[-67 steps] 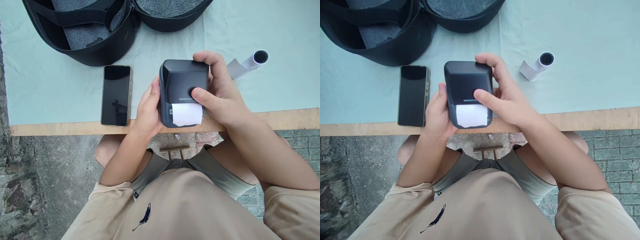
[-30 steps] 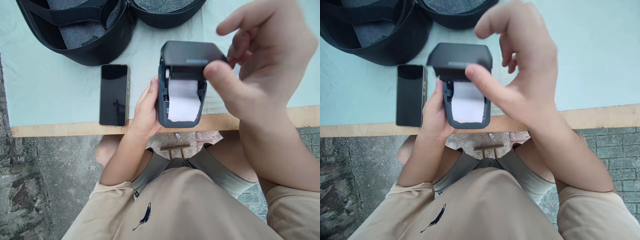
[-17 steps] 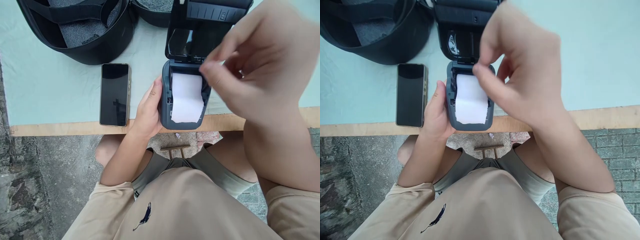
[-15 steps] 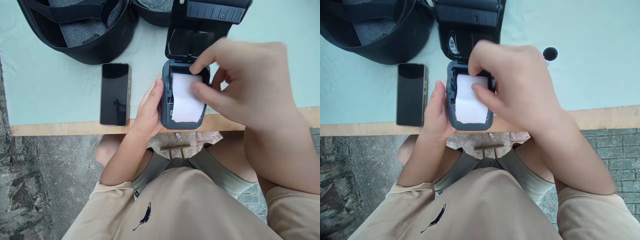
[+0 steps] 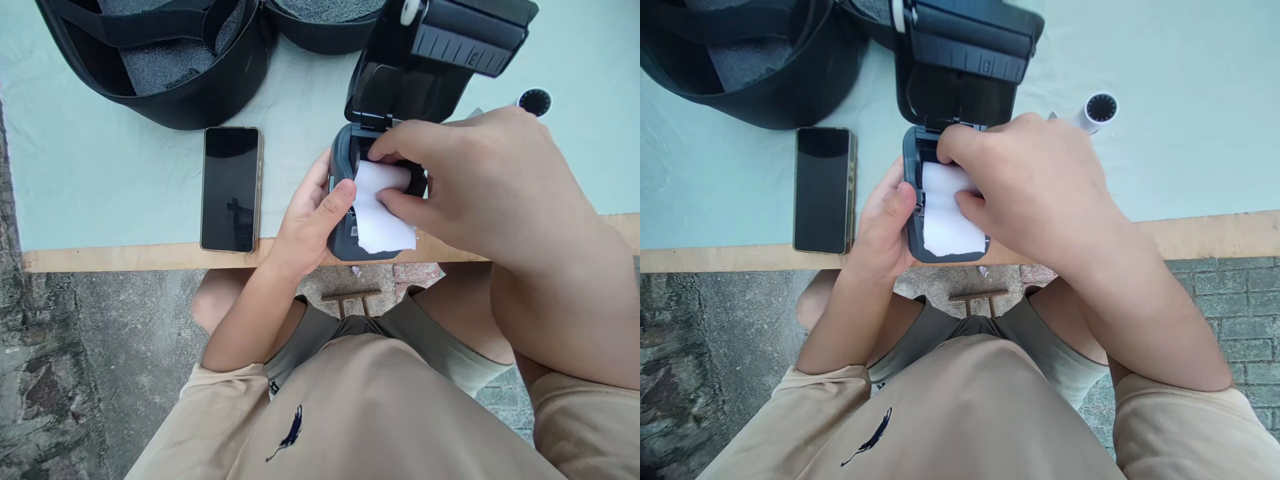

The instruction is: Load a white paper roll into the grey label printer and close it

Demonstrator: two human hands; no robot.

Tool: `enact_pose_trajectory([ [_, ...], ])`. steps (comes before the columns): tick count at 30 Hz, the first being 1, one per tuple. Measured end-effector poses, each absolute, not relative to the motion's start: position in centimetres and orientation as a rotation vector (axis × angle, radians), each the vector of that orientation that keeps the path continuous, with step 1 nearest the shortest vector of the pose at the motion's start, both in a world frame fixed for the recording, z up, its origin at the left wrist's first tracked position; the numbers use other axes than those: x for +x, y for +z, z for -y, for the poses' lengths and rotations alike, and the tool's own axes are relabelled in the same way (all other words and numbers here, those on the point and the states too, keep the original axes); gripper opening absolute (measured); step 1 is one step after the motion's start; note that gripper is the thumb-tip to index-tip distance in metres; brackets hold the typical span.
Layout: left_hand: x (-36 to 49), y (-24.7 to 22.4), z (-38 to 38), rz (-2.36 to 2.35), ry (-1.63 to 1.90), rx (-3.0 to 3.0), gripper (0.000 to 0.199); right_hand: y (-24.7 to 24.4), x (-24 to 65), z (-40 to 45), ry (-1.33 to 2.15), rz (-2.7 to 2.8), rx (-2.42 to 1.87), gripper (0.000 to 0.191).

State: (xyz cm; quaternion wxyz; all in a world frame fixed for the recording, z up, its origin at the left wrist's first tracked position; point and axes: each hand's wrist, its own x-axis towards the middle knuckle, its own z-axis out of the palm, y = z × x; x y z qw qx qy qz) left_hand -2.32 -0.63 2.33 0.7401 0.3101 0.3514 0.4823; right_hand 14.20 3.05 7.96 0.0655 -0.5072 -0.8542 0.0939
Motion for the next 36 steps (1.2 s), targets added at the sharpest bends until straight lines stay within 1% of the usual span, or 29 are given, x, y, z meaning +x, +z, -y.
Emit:
enact_pose_trajectory([
  [3, -2.3, 2.3, 0.7, -0.773, 1.064, 0.672, 0.037, 8.4, 14.5, -2.9, 0.359, 2.534, -1.501, 0.026],
  [6, -2.2, 2.2, 0.7, -0.75, 1.1, 0.662, 0.034, 9.0, 14.7, -2.3, 0.566, 2.356, -1.427, 0.026],
  [9, -2.3, 2.1, 0.5, -0.739, 1.129, 0.653, 0.029, 8.7, 15.0, -2.0, 0.89, 2.006, -1.361, 0.028],
  [12, -2.3, 2.0, 0.2, -0.754, 1.147, 0.639, 0.027, 7.2, 15.7, -2.6, 1.285, 1.583, -1.139, 0.031],
  [14, -2.3, 2.0, 0.2, -0.759, 1.158, 0.628, 0.028, 6.2, 16.1, -3.1, 1.461, 1.416, -1.095, 0.032],
  [15, -2.3, 2.1, 0.1, -0.756, 1.162, 0.623, 0.028, 5.8, 16.3, -3.3, 1.5, 1.386, -1.103, 0.029],
  [17, -2.3, 2.1, 0.2, -0.748, 1.174, 0.612, 0.029, 5.2, 16.4, -3.5, 1.495, 1.399, -1.119, 0.018],
  [19, -2.2, 2.1, 0.2, -0.752, 1.183, 0.599, 0.028, 4.9, 16.3, -3.5, 1.421, 1.43, -1.118, 0.015],
  [23, -2.3, 1.9, 0.2, -0.784, 1.192, 0.57, 0.028, 4.5, 16.2, -3.4, 1.356, 1.468, -1.122, 0.022],
  [27, -2.4, 1.7, 0.2, -0.787, 1.205, 0.553, 0.027, 4.2, 16.5, -3.4, 1.212, 1.534, -1.255, 0.026],
  [31, -2.3, 1.8, 0.2, -0.753, 1.219, 0.548, 0.026, 3.8, 16.7, -3.5, 1.155, 1.523, -1.295, 0.024],
  [36, -2.3, 2.0, 0.2, -0.776, 1.211, 0.566, 0.026, 3.6, 16.7, -3.5, 1.169, 1.523, -1.302, 0.024],
])
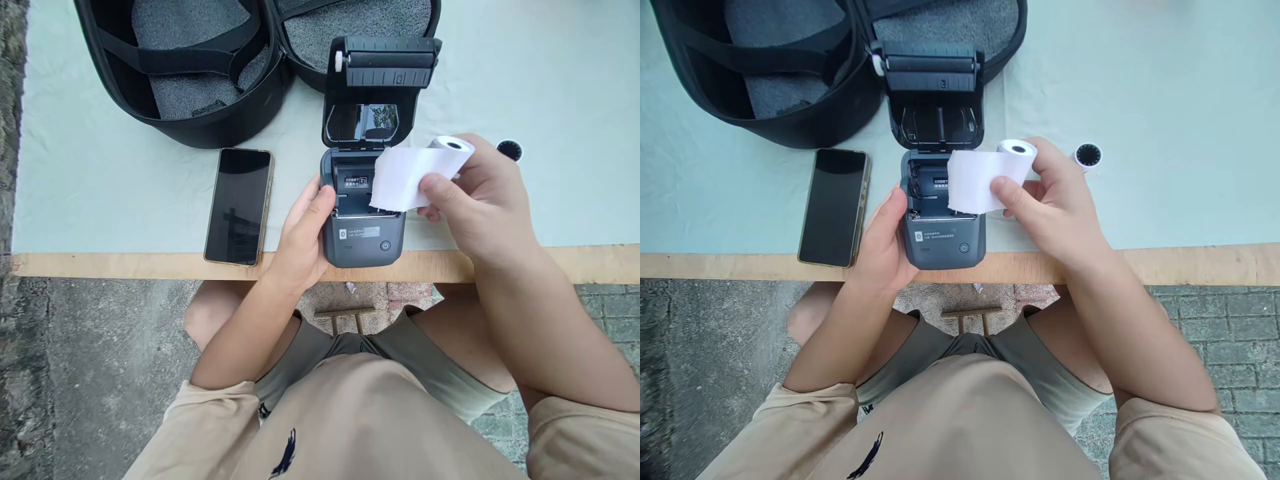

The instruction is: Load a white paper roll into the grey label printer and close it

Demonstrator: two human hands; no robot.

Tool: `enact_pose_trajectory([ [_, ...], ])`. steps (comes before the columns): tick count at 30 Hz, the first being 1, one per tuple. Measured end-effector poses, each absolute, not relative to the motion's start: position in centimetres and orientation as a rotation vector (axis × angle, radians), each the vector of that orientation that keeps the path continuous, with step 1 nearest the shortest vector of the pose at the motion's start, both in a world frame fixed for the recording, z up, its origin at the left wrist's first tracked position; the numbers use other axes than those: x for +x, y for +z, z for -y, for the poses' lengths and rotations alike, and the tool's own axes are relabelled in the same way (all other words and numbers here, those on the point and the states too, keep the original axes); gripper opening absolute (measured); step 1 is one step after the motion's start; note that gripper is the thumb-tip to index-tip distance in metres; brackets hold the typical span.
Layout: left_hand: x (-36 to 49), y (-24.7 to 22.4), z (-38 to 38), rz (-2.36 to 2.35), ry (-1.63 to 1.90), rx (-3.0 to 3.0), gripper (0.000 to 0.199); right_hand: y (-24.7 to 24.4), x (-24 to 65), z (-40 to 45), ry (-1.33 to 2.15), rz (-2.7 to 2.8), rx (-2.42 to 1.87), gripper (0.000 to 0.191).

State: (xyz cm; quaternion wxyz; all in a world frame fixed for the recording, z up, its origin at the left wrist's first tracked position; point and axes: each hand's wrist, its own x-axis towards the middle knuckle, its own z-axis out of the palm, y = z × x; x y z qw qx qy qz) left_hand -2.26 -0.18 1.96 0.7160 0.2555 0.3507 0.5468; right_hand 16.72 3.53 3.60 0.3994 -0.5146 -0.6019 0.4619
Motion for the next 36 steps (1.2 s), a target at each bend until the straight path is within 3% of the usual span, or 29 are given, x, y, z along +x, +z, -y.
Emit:
enact_pose_trajectory([
  [9, -2.4, 1.9, 0.2, -0.759, 1.208, 0.56, 0.026, 3.7, 16.8, -3.5, 1.18, 1.535, -1.347, 0.023],
  [23, -2.3, 2.3, -0.2, -0.737, 1.392, 0.424, 0.035, 3.1, 17.4, -3.4, 0.358, 1.864, -1.625, 0.023],
  [36, -2.0, 2.2, 0.0, -0.849, 1.347, 0.48, 0.042, 2.4, 17.4, -3.8, 0.346, 2.017, -1.65, 0.023],
])
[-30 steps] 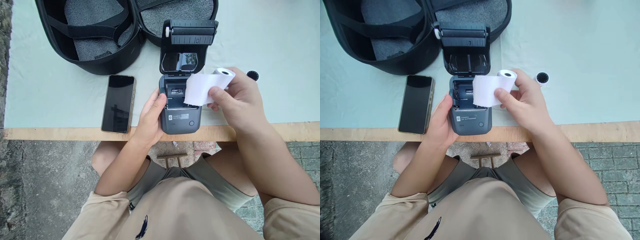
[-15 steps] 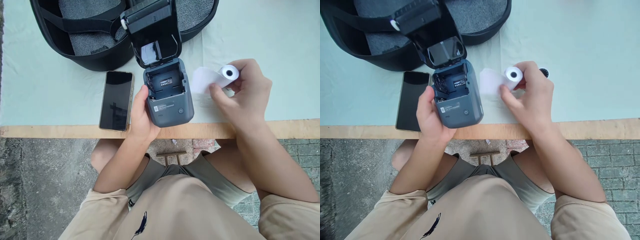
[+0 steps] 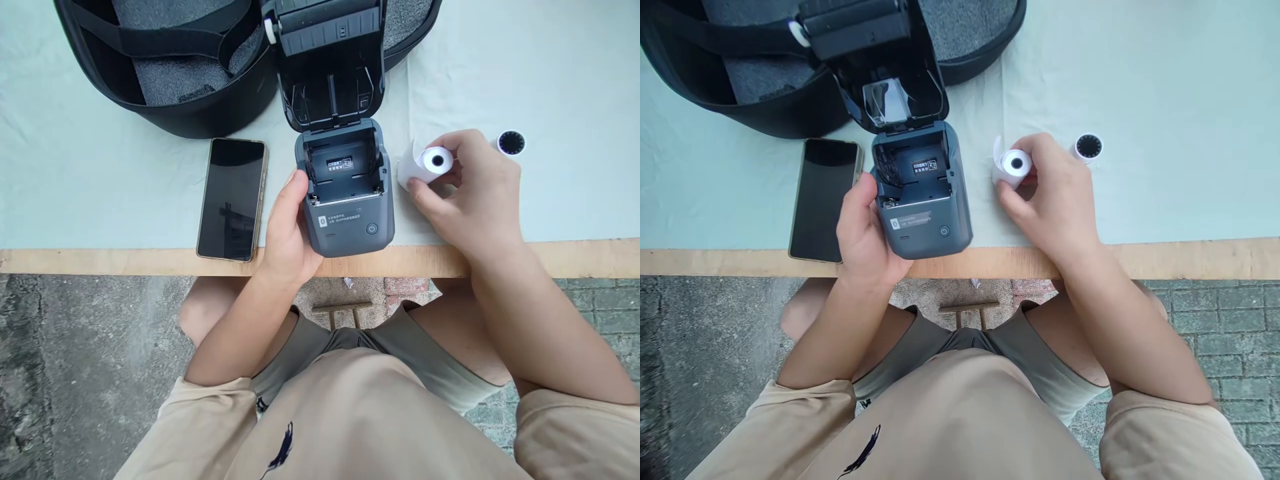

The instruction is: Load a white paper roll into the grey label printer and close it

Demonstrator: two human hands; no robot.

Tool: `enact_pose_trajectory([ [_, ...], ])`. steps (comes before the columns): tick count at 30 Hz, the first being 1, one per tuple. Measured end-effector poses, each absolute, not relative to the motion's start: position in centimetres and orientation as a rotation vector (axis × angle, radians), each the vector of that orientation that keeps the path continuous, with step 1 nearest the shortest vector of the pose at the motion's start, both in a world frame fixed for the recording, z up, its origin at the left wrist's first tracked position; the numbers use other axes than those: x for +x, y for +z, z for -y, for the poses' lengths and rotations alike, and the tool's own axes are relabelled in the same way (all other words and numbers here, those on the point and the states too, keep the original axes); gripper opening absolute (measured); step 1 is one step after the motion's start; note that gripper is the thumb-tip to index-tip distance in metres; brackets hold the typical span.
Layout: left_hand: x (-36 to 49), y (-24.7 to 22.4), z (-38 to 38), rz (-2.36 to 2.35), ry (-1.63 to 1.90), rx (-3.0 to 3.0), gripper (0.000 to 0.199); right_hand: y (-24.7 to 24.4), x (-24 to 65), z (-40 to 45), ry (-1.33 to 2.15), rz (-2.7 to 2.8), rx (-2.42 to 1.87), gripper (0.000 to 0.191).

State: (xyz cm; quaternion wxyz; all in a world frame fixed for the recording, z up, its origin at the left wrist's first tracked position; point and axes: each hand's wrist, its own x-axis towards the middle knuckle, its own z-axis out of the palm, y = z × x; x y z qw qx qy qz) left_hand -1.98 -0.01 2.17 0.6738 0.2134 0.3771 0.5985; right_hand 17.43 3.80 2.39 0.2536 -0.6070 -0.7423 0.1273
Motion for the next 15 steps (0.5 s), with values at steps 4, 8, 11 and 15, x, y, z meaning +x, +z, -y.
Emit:
enact_pose_trajectory([
  [4, -2.09, 2.03, -0.01, -0.818, 1.361, 0.479, 0.04, 2.37, 17.43, -3.72, 0.338, 2.01, -1.659, 0.025],
  [8, -2.19, 1.96, -0.04, -0.777, 1.384, 0.486, 0.039, 2.43, 17.44, -3.73, 0.335, 2.014, -1.674, 0.025],
  [11, -2.16, 1.95, -0.05, -0.78, 1.389, 0.494, 0.04, 2.44, 17.43, -3.81, 0.33, 2.028, -1.673, 0.024],
  [15, -2.12, 2.03, -0.02, -0.787, 1.388, 0.509, 0.039, 2.48, 17.39, -3.8, 0.316, 2.048, -1.659, 0.023],
])
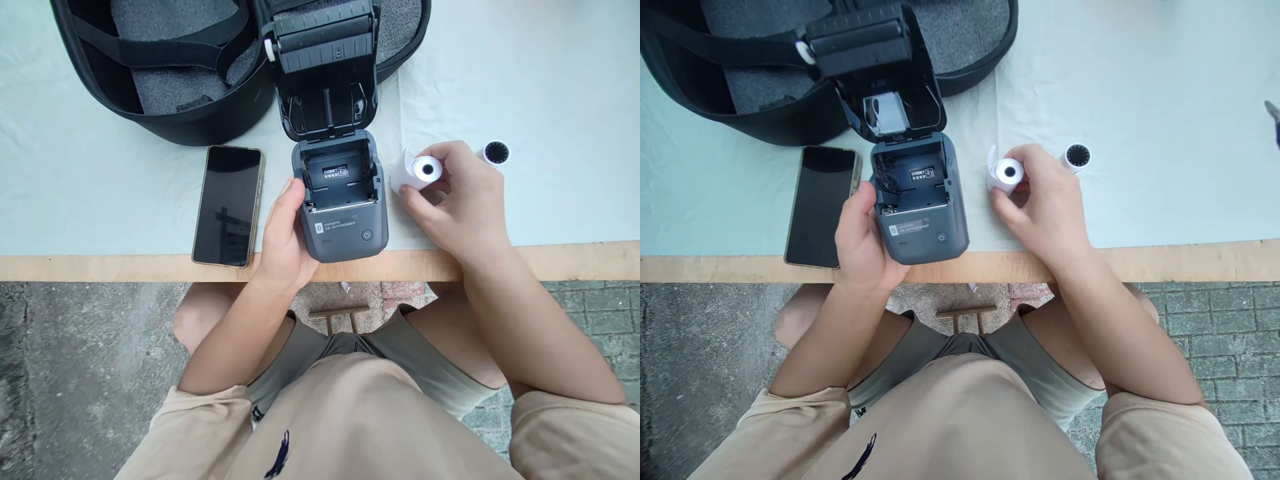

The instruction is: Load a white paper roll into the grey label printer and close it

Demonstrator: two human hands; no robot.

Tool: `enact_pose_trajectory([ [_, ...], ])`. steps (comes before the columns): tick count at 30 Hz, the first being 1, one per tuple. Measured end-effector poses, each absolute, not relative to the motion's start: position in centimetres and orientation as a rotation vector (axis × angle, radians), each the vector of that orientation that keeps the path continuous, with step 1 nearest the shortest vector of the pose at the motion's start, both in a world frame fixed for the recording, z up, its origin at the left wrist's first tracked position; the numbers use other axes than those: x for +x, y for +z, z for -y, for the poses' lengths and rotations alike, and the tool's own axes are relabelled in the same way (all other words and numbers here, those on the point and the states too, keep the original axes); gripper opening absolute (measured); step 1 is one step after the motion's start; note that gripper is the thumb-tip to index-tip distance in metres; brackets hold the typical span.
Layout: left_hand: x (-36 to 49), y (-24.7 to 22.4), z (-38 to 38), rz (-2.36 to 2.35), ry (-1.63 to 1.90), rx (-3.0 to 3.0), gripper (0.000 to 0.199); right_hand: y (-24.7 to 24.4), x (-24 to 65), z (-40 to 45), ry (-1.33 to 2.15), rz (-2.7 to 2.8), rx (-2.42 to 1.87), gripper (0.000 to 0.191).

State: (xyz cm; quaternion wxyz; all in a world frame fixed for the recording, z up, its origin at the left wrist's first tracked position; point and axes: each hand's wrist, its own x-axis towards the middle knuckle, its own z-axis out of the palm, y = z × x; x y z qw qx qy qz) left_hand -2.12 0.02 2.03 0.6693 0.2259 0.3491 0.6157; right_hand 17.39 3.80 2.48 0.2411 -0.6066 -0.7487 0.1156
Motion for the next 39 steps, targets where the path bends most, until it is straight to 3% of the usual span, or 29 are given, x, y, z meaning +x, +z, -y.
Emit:
enact_pose_trajectory([
  [7, -2.1, 2.3, 0.0, -0.866, 1.357, 0.553, 0.041, 2.4, 17.5, -3.9, 0.262, 2.081, -1.643, 0.03],
  [14, -2.0, 2.3, 0.0, -0.809, 1.359, 0.525, 0.038, 3.9, 17.4, -2.8, 0.386, 2.046, -1.654, 0.055],
  [19, -2.1, 2.3, 0.0, -0.819, 1.337, 0.518, 0.038, 5.8, 19.1, -2.3, 0.054, 1.89, -1.476, 0.034],
  [21, -2.1, 2.3, 0.0, -0.811, 1.348, 0.518, 0.038, 6.0, 20.1, -2.9, -0.019, 1.864, -1.491, 0.041],
  [27, -1.9, 2.4, 0.0, -0.829, 1.353, 0.515, 0.039, 5.0, 21.5, -4.7, 0.423, 1.951, -1.949, 0.072],
  [33, -2.2, 2.2, 0.0, -0.733, 1.32, 0.508, 0.033, 4.4, 21.0, -5.3, 0.398, 1.9, -2.102, 0.054],
  [39, -1.9, 2.6, 0.1, -0.805, 1.311, 0.501, 0.038, 4.3, 21.8, -5.2, 0.441, 1.782, -1.728, 0.063],
])
